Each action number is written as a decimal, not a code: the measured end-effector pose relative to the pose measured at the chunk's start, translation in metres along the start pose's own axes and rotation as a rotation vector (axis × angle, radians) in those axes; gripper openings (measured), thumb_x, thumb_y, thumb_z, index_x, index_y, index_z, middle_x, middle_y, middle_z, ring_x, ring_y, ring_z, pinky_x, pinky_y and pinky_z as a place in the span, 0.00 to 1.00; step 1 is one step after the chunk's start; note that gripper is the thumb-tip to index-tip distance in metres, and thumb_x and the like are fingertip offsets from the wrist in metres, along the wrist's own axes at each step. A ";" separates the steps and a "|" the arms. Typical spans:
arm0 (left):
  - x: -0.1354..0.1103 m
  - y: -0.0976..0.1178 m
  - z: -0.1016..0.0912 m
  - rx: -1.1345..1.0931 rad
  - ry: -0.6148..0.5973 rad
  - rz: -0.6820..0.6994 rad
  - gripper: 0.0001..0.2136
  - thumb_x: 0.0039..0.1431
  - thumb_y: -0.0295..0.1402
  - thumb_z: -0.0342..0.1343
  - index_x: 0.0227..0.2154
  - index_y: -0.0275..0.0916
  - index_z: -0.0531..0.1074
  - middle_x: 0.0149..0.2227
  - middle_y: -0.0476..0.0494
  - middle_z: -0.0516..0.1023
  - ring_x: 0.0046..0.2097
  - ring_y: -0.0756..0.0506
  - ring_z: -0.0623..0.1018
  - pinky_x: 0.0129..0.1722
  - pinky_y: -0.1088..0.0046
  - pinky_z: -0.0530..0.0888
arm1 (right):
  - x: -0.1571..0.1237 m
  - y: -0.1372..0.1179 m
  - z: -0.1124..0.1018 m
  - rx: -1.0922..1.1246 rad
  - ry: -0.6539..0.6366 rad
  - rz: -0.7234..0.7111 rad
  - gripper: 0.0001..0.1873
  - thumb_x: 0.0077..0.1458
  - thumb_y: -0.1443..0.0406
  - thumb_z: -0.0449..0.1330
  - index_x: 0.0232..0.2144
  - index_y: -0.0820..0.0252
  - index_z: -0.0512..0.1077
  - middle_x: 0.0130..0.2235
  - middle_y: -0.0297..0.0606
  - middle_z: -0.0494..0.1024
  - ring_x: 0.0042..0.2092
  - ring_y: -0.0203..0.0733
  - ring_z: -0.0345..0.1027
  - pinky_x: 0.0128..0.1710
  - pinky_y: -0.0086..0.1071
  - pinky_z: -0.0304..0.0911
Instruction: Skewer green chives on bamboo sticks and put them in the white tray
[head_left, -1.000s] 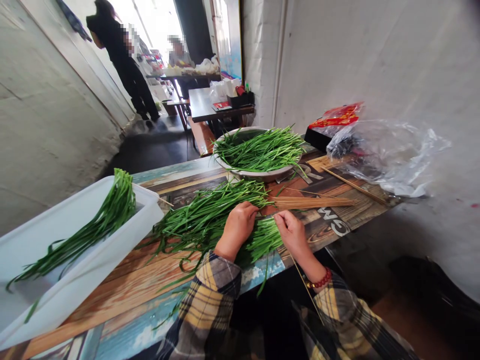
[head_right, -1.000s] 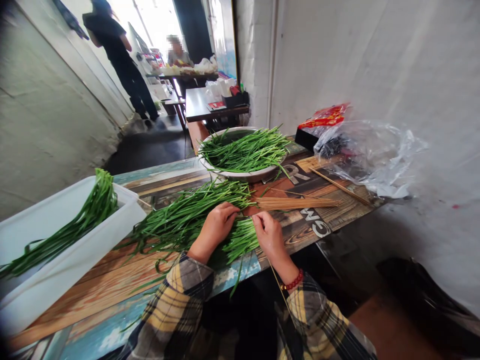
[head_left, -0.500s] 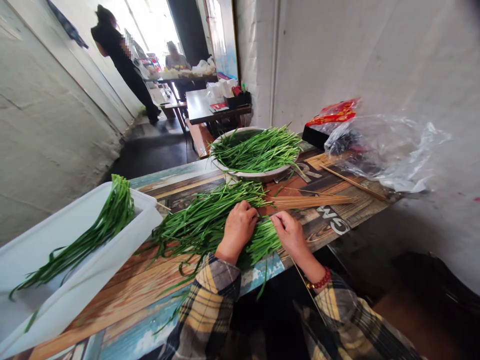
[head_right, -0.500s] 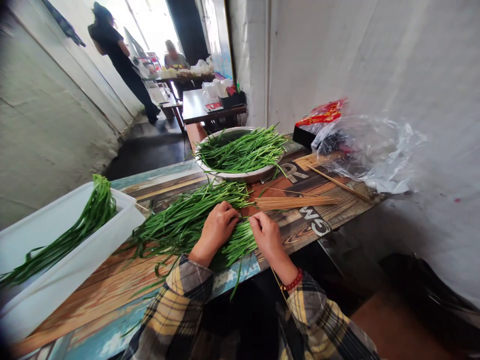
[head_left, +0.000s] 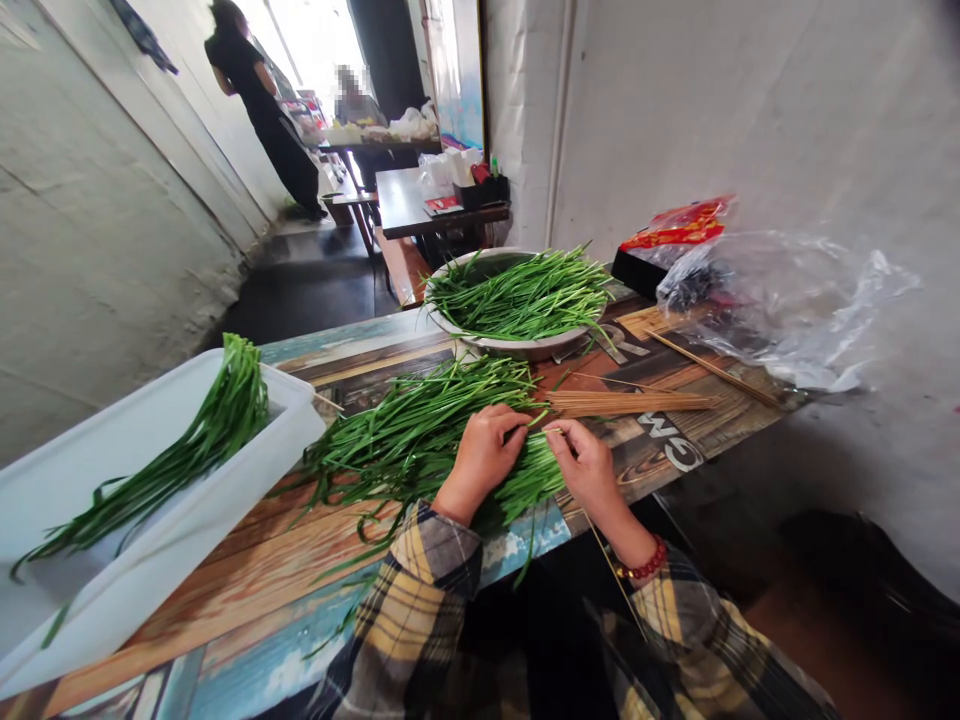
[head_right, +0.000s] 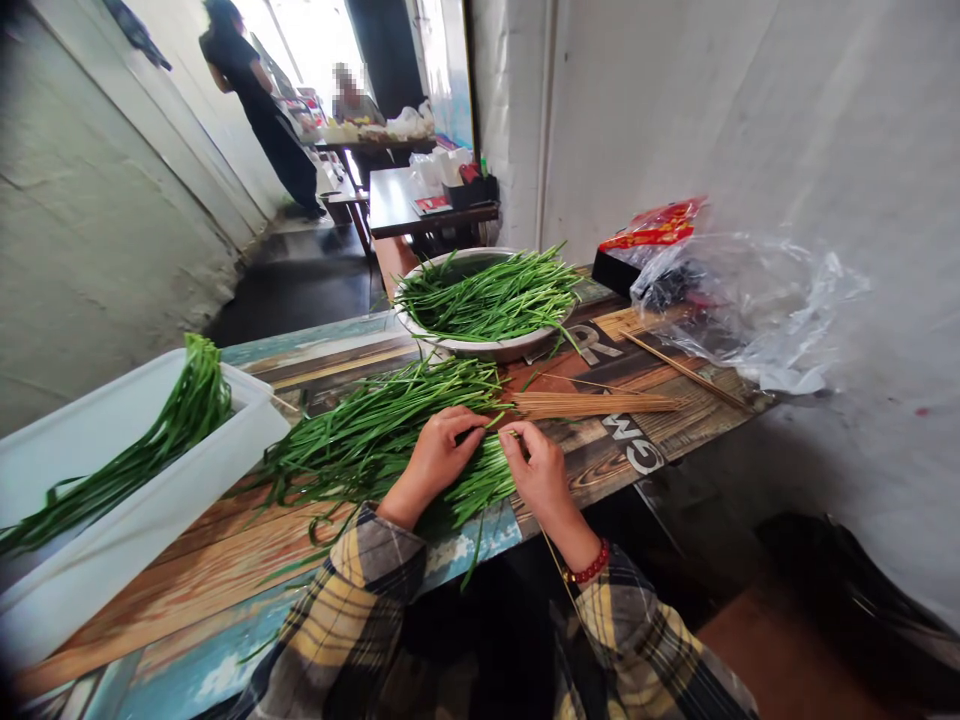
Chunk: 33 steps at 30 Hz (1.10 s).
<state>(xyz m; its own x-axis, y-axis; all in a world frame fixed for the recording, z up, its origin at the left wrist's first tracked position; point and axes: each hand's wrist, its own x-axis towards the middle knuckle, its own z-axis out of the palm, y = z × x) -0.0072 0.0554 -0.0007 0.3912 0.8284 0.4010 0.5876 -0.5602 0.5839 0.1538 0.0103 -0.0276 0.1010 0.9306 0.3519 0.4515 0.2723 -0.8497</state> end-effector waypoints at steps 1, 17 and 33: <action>0.000 0.000 0.000 -0.005 0.000 0.007 0.08 0.59 0.26 0.54 0.37 0.38 0.78 0.33 0.44 0.78 0.36 0.47 0.75 0.39 0.71 0.70 | 0.000 0.000 0.000 0.000 -0.001 -0.004 0.14 0.61 0.57 0.52 0.37 0.59 0.72 0.35 0.38 0.78 0.36 0.41 0.72 0.37 0.30 0.63; -0.001 0.004 -0.001 -0.027 0.027 0.002 0.05 0.55 0.24 0.56 0.31 0.39 0.76 0.32 0.46 0.77 0.36 0.47 0.74 0.38 0.72 0.69 | 0.000 0.006 0.004 0.006 0.004 0.009 0.14 0.59 0.58 0.53 0.39 0.60 0.72 0.36 0.40 0.80 0.37 0.42 0.74 0.37 0.31 0.65; -0.001 0.009 -0.001 -0.075 0.012 -0.017 0.06 0.54 0.22 0.55 0.28 0.38 0.75 0.30 0.46 0.75 0.35 0.48 0.73 0.36 0.72 0.68 | 0.002 0.004 0.003 0.029 -0.044 0.021 0.14 0.59 0.58 0.53 0.37 0.61 0.74 0.32 0.38 0.78 0.33 0.40 0.71 0.33 0.30 0.64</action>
<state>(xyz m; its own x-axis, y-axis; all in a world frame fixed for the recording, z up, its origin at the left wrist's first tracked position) -0.0031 0.0494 0.0042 0.3727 0.8376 0.3994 0.5389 -0.5458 0.6416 0.1532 0.0139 -0.0316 0.0704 0.9459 0.3168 0.4240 0.2591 -0.8678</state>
